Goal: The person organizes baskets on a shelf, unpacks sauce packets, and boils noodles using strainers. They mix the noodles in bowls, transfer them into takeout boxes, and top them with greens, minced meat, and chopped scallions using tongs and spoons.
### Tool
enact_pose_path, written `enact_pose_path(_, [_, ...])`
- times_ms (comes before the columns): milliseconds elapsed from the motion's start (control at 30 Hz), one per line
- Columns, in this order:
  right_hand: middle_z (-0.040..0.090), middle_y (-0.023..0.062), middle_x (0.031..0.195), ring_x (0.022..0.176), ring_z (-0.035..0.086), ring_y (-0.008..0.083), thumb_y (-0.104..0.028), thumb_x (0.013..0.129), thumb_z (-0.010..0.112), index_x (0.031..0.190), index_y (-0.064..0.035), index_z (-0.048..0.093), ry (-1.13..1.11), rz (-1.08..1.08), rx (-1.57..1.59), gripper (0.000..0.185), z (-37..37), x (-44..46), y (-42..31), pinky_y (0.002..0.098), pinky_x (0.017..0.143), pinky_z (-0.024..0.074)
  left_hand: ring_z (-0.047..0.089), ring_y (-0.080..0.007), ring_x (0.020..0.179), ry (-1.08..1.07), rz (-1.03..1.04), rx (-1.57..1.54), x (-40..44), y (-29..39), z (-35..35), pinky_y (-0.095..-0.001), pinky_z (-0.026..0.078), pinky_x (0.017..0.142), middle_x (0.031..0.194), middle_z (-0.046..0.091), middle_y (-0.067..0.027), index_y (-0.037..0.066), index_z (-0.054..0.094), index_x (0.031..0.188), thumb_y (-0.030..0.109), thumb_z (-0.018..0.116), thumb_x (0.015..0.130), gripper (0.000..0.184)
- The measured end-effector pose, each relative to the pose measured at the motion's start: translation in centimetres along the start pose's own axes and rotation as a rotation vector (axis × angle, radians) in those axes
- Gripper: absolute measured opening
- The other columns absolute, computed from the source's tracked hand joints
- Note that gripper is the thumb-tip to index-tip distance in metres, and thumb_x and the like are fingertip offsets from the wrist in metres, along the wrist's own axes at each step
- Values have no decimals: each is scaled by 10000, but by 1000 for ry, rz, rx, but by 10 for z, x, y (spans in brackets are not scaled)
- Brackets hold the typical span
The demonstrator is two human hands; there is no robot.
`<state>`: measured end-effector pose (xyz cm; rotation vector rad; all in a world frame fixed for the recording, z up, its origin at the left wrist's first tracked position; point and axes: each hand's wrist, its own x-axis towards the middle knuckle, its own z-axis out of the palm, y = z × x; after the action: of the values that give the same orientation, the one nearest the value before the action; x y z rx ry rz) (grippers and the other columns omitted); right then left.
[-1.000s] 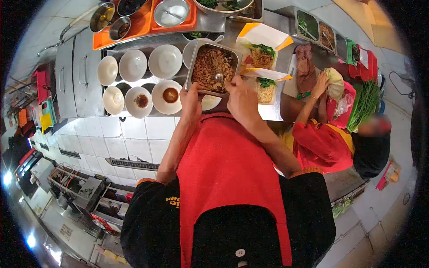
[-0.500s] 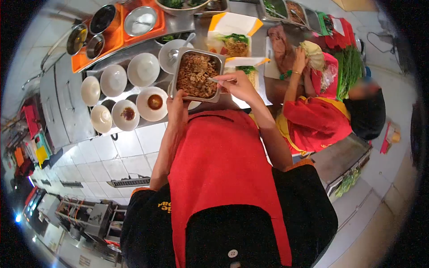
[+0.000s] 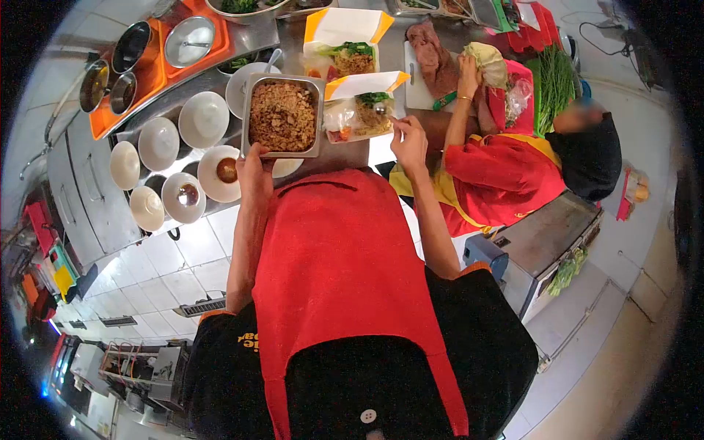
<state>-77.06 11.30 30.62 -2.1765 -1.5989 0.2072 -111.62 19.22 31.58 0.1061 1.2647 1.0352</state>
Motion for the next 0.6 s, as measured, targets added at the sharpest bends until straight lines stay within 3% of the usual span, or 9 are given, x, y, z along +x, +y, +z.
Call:
enact_pose_path(33, [651,113,919,658,607,250,16,819,652,1010,-69,761,152,-52,28,235,3,-2,0,342,601,488,626,-195,779,5,11,-1,-3,3,3,-348,557,715,866,614,-80,4,541,1027,44,628,889,168])
enact_pose_path(133, [643,110,907,622,576,223,26,826,645,1037,-89,766,110,55,254,269,-24,6,-40,327,558,466,624,-193,766,60,41,52,-14,4,13,-348,552,690,853,613,-81,-2,552,1011,43,615,886,146])
enact_pose_path(167, [637,107,900,595,546,203,53,830,627,1072,-102,765,51,58,389,319,-28,12,-55,310,541,450,623,-194,756,45,57,5,-14,-1,13,-347,548,679,846,613,-83,-4,559,985,44,614,879,129])
enact_pose_path(267, [632,118,908,698,605,243,75,829,622,1116,-94,746,-217,-78,529,355,-39,30,-117,321,623,478,628,-197,744,28,46,41,-14,3,15,-345,545,665,837,622,-87,-4,584,947,42,613,871,94])
enact_pose_path(333, [623,133,944,773,642,281,26,843,614,1122,-93,735,-225,-175,485,326,-19,31,-139,356,682,509,629,-194,739,26,51,28,-8,-4,9,-340,554,677,839,627,-89,-6,590,973,40,608,877,109])
enact_pose_path(400, [606,128,922,805,633,337,20,845,598,1162,-104,715,-286,-229,124,360,-11,31,-162,431,676,514,634,-192,752,-22,51,-12,-13,-1,15,-333,563,693,847,630,-89,-7,593,980,30,601,876,111])
enact_pose_path(433, [602,141,951,851,639,352,8,813,579,1159,-68,700,-317,-199,59,374,-16,28,-173,464,706,516,641,-218,850,-52,27,18,-6,-4,7,-363,561,773,917,635,-100,-28,568,1029,40,604,883,165])
enact_pose_path(600, [607,143,982,830,647,349,19,772,577,1097,-8,692,-329,-389,-107,346,-21,8,-190,453,711,531,643,-220,834,14,56,7,-19,1,18,-368,562,770,896,635,-97,-23,578,1005,46,602,880,145])
